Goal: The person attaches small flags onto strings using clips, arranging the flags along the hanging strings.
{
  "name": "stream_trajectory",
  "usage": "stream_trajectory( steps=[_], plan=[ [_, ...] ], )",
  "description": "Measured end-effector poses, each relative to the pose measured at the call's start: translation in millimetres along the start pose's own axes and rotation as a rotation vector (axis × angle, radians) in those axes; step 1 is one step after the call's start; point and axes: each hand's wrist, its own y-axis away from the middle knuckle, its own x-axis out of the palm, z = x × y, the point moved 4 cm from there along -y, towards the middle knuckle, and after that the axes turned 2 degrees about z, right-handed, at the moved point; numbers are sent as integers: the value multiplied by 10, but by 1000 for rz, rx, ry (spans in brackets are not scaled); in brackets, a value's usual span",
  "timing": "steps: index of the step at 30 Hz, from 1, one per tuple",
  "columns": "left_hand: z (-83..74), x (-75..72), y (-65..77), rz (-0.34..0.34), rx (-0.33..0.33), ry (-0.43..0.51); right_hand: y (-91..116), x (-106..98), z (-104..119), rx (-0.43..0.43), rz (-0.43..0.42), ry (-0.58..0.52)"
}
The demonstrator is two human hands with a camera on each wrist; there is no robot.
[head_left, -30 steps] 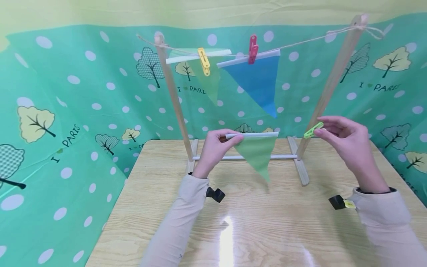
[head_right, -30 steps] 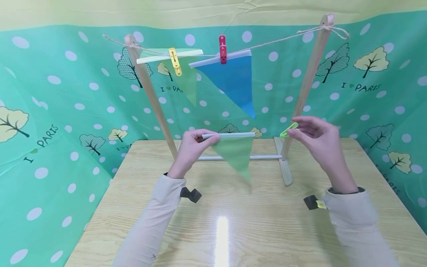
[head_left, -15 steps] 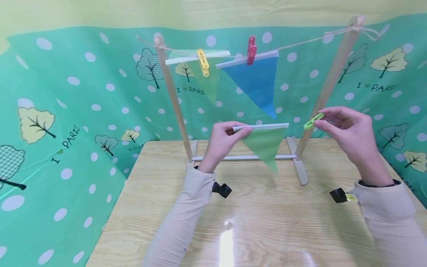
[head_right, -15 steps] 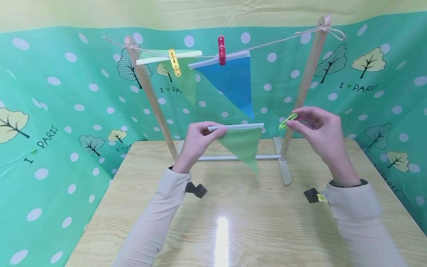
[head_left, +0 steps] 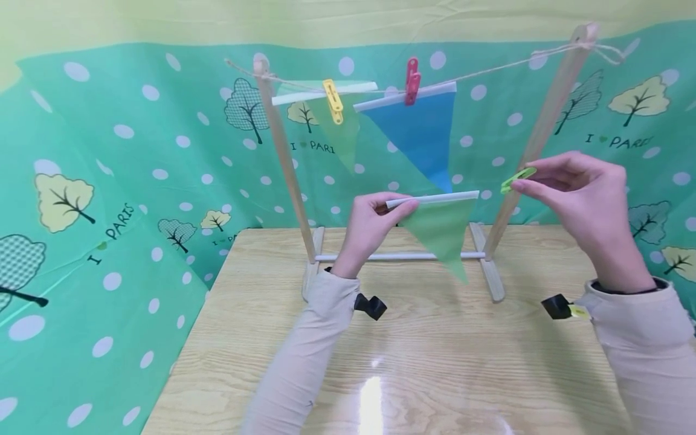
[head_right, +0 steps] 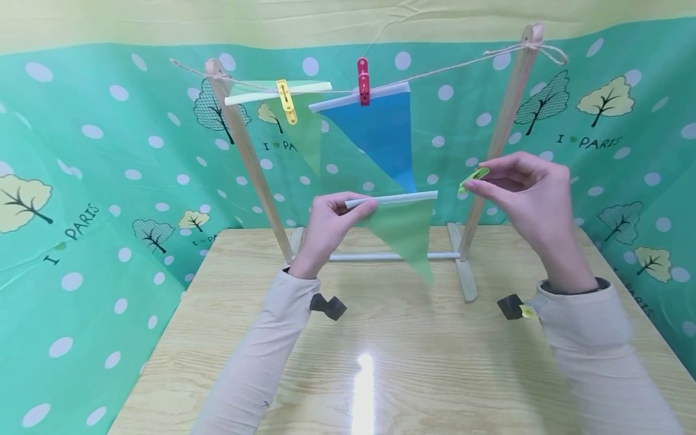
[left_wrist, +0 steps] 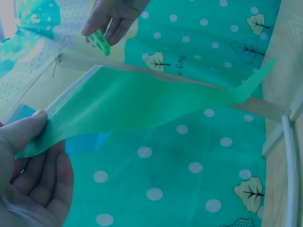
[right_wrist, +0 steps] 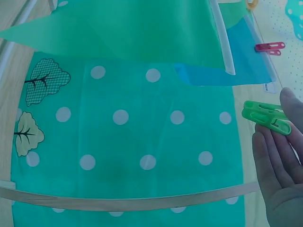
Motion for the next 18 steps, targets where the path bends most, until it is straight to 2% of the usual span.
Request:
stream_trajectory(
  steps=[9, 18],
  plan=[
    [-113, 55, -111, -12, 71, 7, -112, -33, 268, -36, -27, 68],
    [-171, 58, -185, -20, 62, 34, -165, -34, 409, -58, -39, 53]
  ],
)
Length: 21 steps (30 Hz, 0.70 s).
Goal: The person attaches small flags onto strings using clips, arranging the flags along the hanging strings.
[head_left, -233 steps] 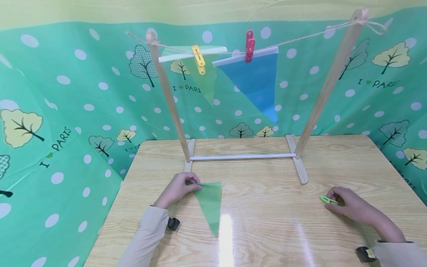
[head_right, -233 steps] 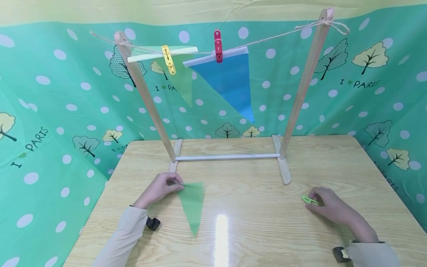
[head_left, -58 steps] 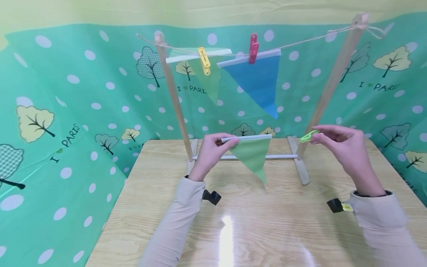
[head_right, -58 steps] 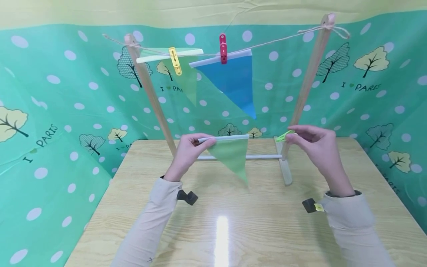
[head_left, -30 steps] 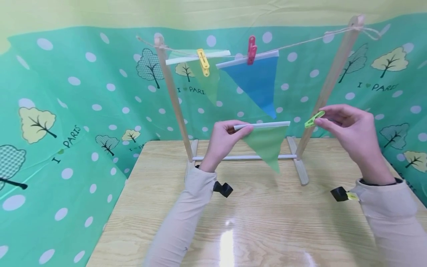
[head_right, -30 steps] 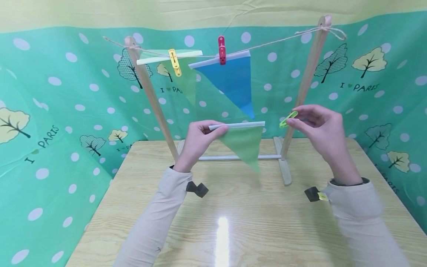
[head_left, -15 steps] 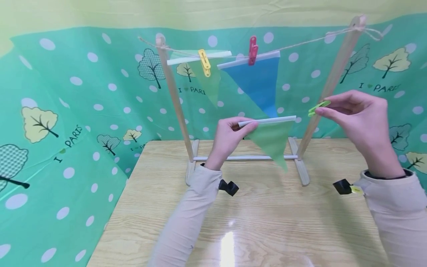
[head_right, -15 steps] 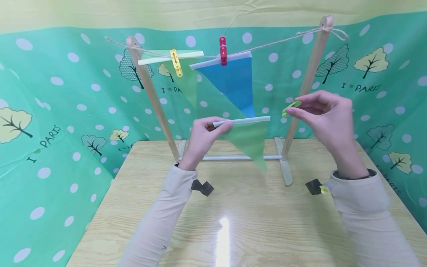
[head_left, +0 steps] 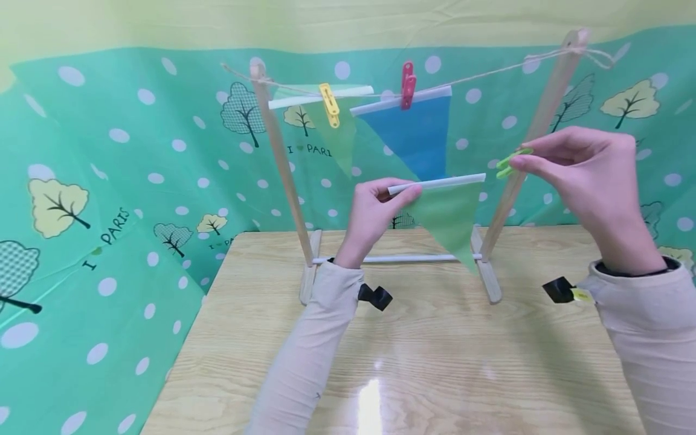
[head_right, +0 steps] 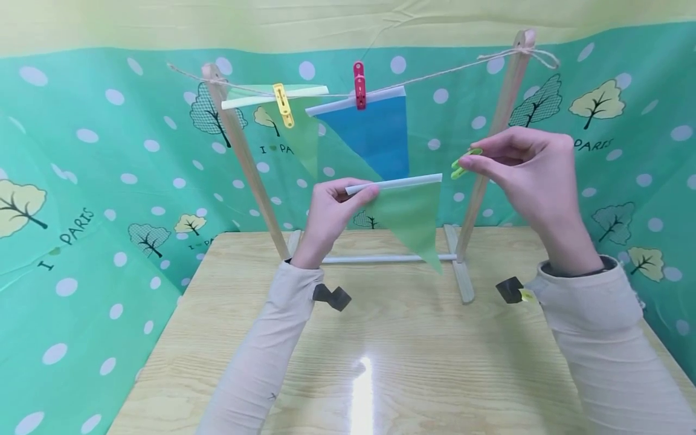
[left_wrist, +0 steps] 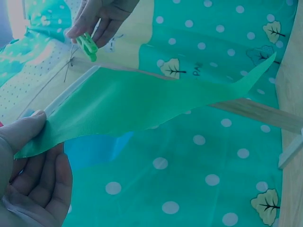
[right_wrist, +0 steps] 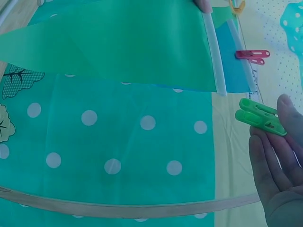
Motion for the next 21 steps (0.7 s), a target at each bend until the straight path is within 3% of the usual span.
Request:
stream_trajectory(
  steps=[11, 21],
  plan=[
    [-82, 8, -117, -6, 28, 27, -112, 14, 82, -23, -22, 27],
    [-85, 174, -218, -11, 9, 91, -221, -32, 168, -10, -44, 32]
  ],
)
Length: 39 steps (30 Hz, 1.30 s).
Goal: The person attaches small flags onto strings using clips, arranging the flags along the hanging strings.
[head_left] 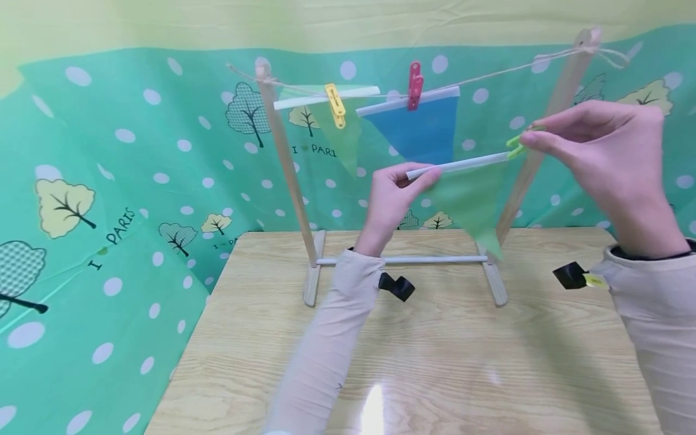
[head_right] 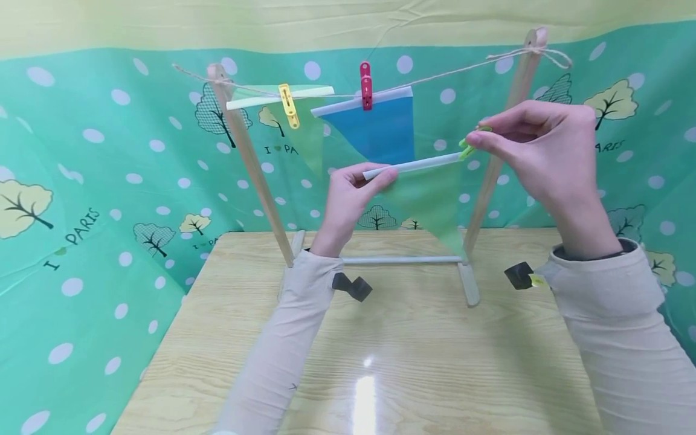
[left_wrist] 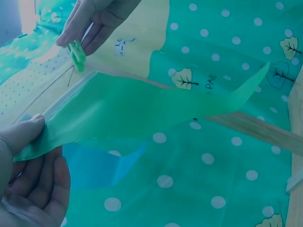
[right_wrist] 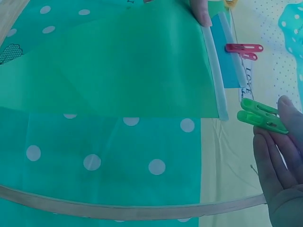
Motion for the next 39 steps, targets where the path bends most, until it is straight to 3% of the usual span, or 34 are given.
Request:
stream_trajectory(
  steps=[11, 19, 24, 33, 39],
  plan=[
    [-132, 122, -145, -45, 22, 0, -141, -46, 116, -15, -8, 13],
    [-229, 180, -221, -95, 81, -78, -221, -60, 198, 4, 0, 60],
    [-263, 222, -268, -105, 56, -26, -269, -104, 207, 42, 9, 64],
    [-351, 253, -347, -154, 18, 79, -515, -133, 280, -137, -56, -47],
    [-394, 298, -396, -151, 6, 78, -576, -156, 307, -82, -46, 10]
  ],
)
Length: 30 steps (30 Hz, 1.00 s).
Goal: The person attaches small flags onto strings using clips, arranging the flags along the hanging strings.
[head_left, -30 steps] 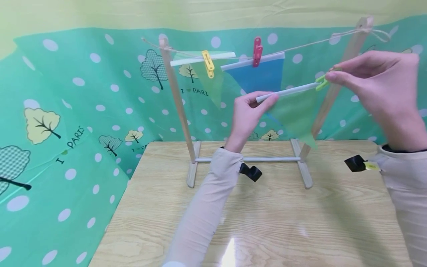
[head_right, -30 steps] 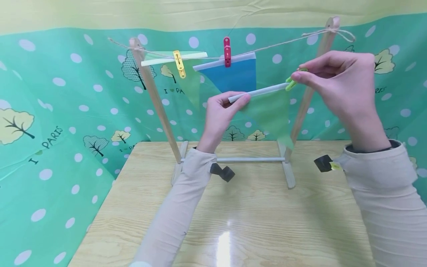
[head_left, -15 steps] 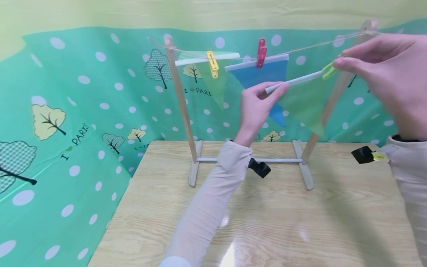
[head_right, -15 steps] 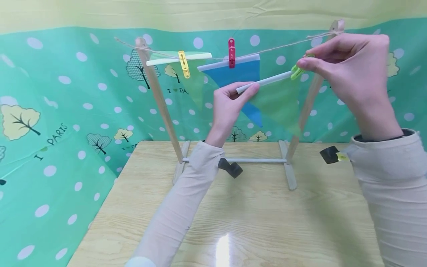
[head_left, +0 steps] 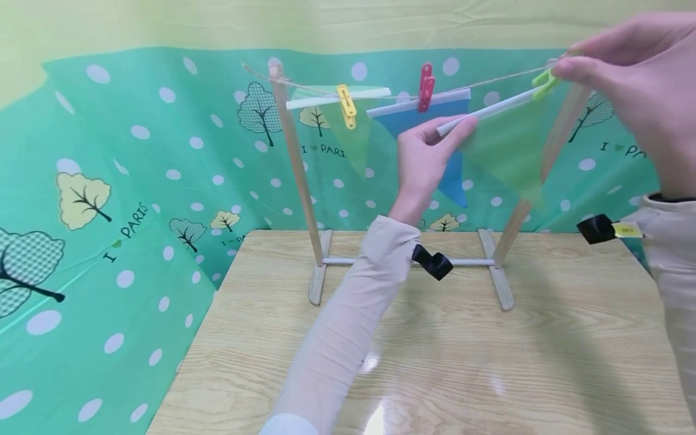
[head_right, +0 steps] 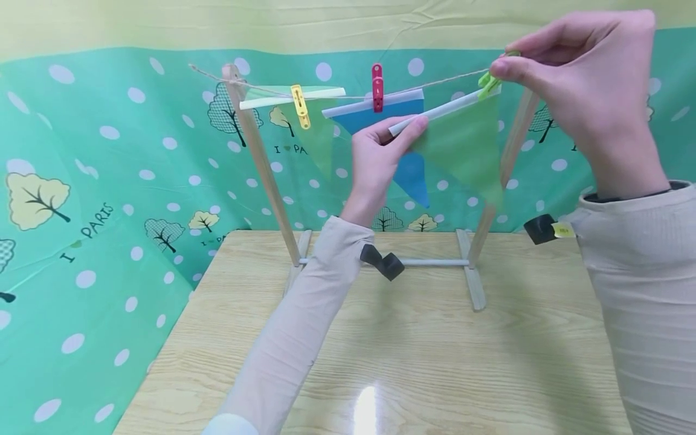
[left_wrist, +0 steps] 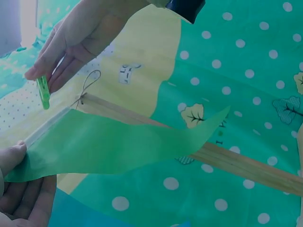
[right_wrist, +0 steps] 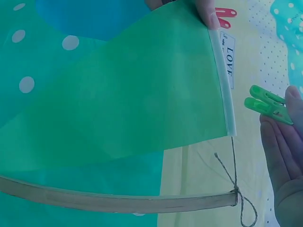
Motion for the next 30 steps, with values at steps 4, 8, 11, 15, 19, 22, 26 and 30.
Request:
stream_trajectory(
  steps=[4, 8, 11, 15, 19, 22, 26, 30],
  plan=[
    [-37, 33, -33, -12, 15, 21, -49, 24, 18, -26, 5, 16],
    [-91, 54, -58, -38, 15, -10, -115, 55, 21, -63, 12, -27],
    [-114, 77, -68, -40, -2, -45, -157, 63, 17, -67, 19, -63],
    [-130, 106, -90, -42, -15, -62, -187, 72, 25, -69, 21, -32],
    [-145, 127, -123, -55, -35, -78, -204, 94, 42, -94, 23, -14],
    [-148, 140, -144, -62, -50, -92, -213, 99, 41, -96, 26, -9],
    [-150, 157, -167, -68, -38, -129, -224, 90, 25, -50, 39, 1],
    [-163, 179, -182, -86, 0, -181, -230, 94, 21, -36, 51, 44]
  ],
)
